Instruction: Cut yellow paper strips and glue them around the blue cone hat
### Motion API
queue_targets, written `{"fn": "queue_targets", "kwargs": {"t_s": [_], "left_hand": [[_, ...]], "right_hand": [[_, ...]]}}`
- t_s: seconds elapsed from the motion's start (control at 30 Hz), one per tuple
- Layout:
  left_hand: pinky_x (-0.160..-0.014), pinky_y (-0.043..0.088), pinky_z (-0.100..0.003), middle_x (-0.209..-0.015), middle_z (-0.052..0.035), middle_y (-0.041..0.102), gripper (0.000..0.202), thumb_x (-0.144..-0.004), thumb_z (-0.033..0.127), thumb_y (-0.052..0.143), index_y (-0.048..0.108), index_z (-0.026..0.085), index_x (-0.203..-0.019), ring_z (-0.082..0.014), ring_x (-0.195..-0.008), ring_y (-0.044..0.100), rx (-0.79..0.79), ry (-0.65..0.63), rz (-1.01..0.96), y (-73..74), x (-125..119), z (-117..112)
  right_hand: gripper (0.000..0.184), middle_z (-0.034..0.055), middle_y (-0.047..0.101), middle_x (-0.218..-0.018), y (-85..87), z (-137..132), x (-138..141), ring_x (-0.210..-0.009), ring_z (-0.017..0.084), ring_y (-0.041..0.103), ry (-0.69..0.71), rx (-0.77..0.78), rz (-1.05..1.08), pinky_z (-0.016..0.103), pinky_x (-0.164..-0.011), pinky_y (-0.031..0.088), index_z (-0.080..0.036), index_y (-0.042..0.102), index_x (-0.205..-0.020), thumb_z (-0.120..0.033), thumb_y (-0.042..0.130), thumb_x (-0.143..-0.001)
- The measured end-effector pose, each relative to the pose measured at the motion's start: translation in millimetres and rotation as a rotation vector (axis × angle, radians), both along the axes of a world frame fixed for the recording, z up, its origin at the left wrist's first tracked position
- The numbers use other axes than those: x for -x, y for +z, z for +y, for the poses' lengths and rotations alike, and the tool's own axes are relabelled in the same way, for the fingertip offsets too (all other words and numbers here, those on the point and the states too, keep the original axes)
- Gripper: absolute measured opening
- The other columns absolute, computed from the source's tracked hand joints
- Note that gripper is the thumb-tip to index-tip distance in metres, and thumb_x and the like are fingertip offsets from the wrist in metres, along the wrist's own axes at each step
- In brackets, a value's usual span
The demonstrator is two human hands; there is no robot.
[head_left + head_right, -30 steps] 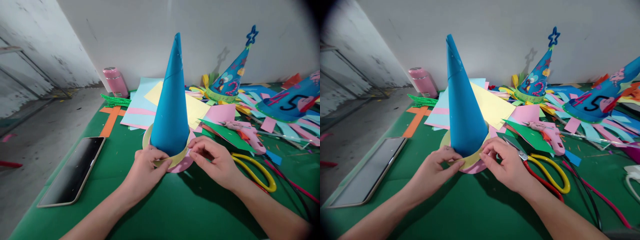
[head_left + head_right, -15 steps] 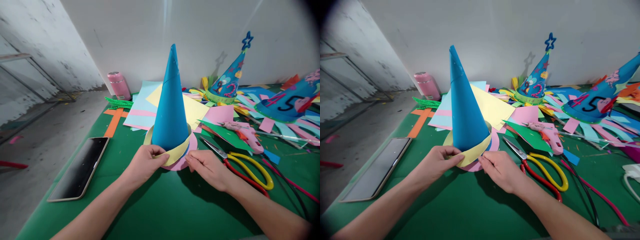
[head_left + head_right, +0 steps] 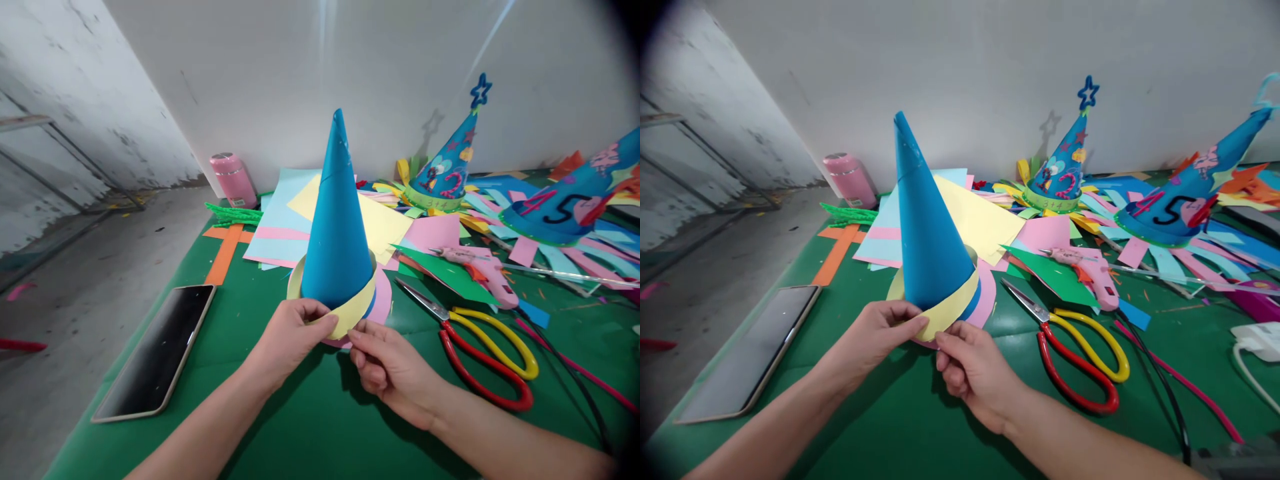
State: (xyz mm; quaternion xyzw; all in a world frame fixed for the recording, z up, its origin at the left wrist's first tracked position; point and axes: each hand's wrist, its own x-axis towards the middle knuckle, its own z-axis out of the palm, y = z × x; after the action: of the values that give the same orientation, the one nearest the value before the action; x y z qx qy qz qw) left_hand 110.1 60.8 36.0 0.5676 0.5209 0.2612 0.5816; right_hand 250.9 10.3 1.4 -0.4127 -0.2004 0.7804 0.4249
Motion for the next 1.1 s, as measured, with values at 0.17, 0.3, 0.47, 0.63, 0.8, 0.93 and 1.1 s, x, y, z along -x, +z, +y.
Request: {"fn": "queue_targets", "kwargs": {"t_s": [0.17, 0.3, 0.47, 0.63, 0.8, 0.93, 1.1], "left_hand": [[-0.058, 0.044, -0.024, -0.059, -0.0001, 0.060, 0.016, -0.070, 0.028, 0.059, 0.060, 0.015, -0.061, -0.0137, -0.060, 0.058, -0.091, -0.026, 0.046, -1.3, 3, 1], [-0.066, 0.048, -0.029, -0.077, -0.0043, 0.065, 0.014, -0.071, 0.027, 0.058, 0.063, 0.016, -0.078, -0.0178, -0.073, 0.061, -0.103, -0.103, 0.032, 2.1, 7, 2], [-0.065, 0.049, -0.029, -0.080, -0.0033, 0.065, 0.019, -0.071, 0.030, 0.058, 0.063, 0.017, -0.083, -0.0183, -0.074, 0.061, -0.164, -0.082, 0.136, 8.6, 12, 2], [-0.075, 0.046, -0.031, -0.094, -0.0048, 0.065, 0.024, -0.076, 0.035, 0.054, 0.061, 0.019, -0.093, -0.0201, -0.088, 0.059, -0.359, 0.183, 0.202, 10.5, 29, -3], [-0.066, 0.047, -0.024, -0.081, 0.0023, 0.060, 0.025, -0.074, 0.034, 0.059, 0.058, 0.026, -0.098, -0.0138, -0.073, 0.057, -0.571, 0.488, 0.231, 10.8, 42, -17], [-0.058, 0.045, -0.020, -0.073, 0.0044, 0.059, 0.015, -0.074, 0.031, 0.062, 0.060, 0.025, -0.088, -0.0109, -0.065, 0.054, -0.622, 0.442, 0.250, 14.7, 41, -23], [-0.052, 0.040, -0.018, -0.069, 0.0063, 0.057, 0.005, -0.077, 0.026, 0.060, 0.060, 0.026, -0.081, -0.0093, -0.062, 0.050, -0.743, 0.325, 0.324, 22.6, 42, -22]], "right_hand": [[0.025, -0.0102, 0.046, -0.052, -0.1, 1, 12, -0.034, -0.003, 0.025, -0.101, 0.013, 0.065, 0.013, -0.037, 0.013, -0.017, 0.046, -0.075, -0.031, 0.066, -0.070], [0.024, -0.0092, 0.047, -0.054, 0.3, 1, 15, -0.034, -0.004, 0.026, -0.125, 0.012, 0.081, 0.013, -0.037, 0.013, -0.016, 0.050, -0.079, -0.031, 0.067, -0.070], [0.023, -0.0095, 0.046, -0.053, -1.4, 2, 17, -0.034, -0.003, 0.026, -0.150, 0.010, 0.091, 0.013, -0.037, 0.014, -0.017, 0.049, -0.077, -0.031, 0.067, -0.071], [0.022, -0.0095, 0.046, -0.053, -1.6, 2, 16, -0.035, -0.003, 0.026, -0.156, 0.020, 0.104, 0.013, -0.038, 0.014, -0.017, 0.047, -0.075, -0.029, 0.066, -0.072], [0.020, -0.0090, 0.047, -0.055, -0.6, 2, 15, -0.037, -0.003, 0.026, -0.157, 0.036, 0.116, 0.012, -0.039, 0.016, -0.017, 0.046, -0.075, -0.027, 0.064, -0.074], [0.020, -0.0085, 0.047, -0.056, -0.4, 1, 15, -0.037, -0.003, 0.026, -0.162, 0.041, 0.122, 0.012, -0.040, 0.016, -0.017, 0.046, -0.075, -0.027, 0.064, -0.075], [0.019, -0.0081, 0.047, -0.056, -0.8, 1, 15, -0.037, -0.003, 0.026, -0.173, 0.047, 0.126, 0.013, -0.039, 0.016, -0.016, 0.046, -0.074, -0.025, 0.062, -0.077]]}}
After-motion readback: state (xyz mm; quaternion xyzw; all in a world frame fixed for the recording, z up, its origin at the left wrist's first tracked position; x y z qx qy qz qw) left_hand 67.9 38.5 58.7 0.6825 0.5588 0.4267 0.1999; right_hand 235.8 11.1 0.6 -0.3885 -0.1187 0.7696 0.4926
